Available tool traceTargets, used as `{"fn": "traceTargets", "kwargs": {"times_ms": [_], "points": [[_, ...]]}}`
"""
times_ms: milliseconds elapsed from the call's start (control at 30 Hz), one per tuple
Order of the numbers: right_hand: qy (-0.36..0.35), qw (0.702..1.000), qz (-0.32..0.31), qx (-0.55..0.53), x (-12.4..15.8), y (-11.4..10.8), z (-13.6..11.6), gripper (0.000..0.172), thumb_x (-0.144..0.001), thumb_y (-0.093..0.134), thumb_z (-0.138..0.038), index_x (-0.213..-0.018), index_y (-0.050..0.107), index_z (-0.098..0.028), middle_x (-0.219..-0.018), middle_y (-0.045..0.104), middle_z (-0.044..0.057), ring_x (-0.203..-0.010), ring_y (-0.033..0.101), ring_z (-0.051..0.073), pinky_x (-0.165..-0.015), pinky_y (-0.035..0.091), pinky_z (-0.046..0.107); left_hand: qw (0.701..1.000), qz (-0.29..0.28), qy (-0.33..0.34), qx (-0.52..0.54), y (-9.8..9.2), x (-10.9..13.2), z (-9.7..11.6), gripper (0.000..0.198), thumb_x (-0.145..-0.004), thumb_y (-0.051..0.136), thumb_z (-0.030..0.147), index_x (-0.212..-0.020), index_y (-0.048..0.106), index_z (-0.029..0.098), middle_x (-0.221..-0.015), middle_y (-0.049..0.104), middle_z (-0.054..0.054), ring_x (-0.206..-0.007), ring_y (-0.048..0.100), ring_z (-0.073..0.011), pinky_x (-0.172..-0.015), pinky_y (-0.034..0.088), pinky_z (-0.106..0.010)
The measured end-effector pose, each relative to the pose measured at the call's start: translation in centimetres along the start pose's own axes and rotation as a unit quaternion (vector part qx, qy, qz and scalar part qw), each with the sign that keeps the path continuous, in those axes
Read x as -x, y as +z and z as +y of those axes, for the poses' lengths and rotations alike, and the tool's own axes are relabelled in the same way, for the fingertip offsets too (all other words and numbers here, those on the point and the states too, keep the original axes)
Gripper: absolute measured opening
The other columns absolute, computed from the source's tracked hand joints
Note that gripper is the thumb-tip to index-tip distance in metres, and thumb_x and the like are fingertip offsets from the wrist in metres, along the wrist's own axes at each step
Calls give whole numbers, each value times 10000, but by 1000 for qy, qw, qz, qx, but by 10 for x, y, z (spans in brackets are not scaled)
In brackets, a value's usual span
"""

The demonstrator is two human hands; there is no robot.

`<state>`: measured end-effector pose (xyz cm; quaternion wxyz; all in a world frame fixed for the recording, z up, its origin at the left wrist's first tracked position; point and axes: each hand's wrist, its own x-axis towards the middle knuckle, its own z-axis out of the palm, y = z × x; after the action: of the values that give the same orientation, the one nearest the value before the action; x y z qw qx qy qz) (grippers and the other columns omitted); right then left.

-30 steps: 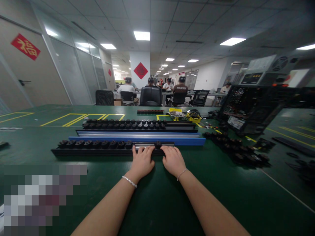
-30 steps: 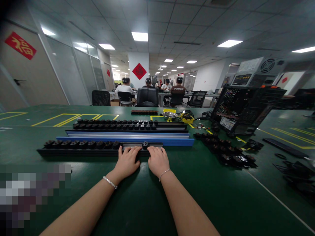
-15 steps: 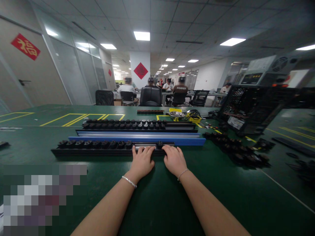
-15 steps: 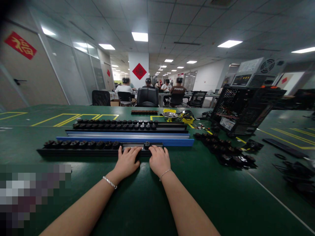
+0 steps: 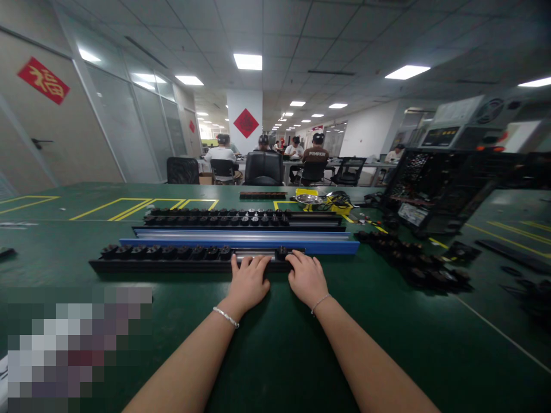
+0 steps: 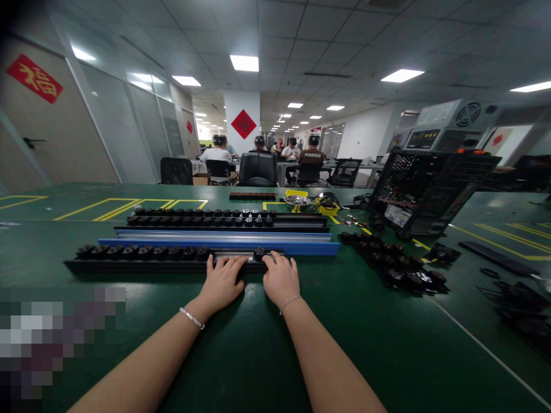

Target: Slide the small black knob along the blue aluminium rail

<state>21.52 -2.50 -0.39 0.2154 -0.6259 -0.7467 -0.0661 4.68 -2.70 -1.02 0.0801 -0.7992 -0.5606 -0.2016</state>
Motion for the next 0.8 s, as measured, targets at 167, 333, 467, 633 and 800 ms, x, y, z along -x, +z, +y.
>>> {"fn": "traceTargets", "kwargs": {"times_ms": [167,333,467,633,800], "points": [[9,1000,-2,6,-1,0,1,381,-778,427,-173,-1119,559,-280,-1304,486,51,-1149,448,197,-1007,245,416,1000,-12,-10,-7,-2,0,2,521,-747,503,267,-1263,437,303,-1274,523,-31,-1165,416,-260,-1065,46,-596],[13,1000,6,1,0,0,2,378,-773,434,-168,-1107,571,-276,-1295,494,51,-1135,461,206,-1005,254,415,1000,-14,-13,-3,-3,0,2,514,-754,499,267,-1263,439,308,-1285,516,-27,-1168,412,-263,-1064,30,-601],[17,1000,15,-4,0,0,2,370,-772,432,-162,-1091,579,-278,-1284,504,46,-1125,469,207,-1001,260,414,1000,-11,-8,-3,-1,0,1,506,-759,492,274,-1260,438,313,-1285,515,-24,-1166,415,-264,-1060,35,-609],[24,1000,16,-2,-1,1,3,365,-772,430,-158,-1084,581,-274,-1277,508,47,-1120,471,211,-1001,258,422,1000,-9,-5,8,-1,0,0,503,-755,486,262,-1254,440,304,-1290,514,-20,-1162,413,-258,-1058,19,-614],[28,999,21,-1,-1,1,5,371,-769,422,-155,-1084,575,-280,-1272,509,37,-1116,473,212,-990,267,426,1000,-11,-7,17,-1,0,0,503,-755,483,259,-1254,441,302,-1291,515,-18,-1166,409,-256,-1060,6,-609]]}}
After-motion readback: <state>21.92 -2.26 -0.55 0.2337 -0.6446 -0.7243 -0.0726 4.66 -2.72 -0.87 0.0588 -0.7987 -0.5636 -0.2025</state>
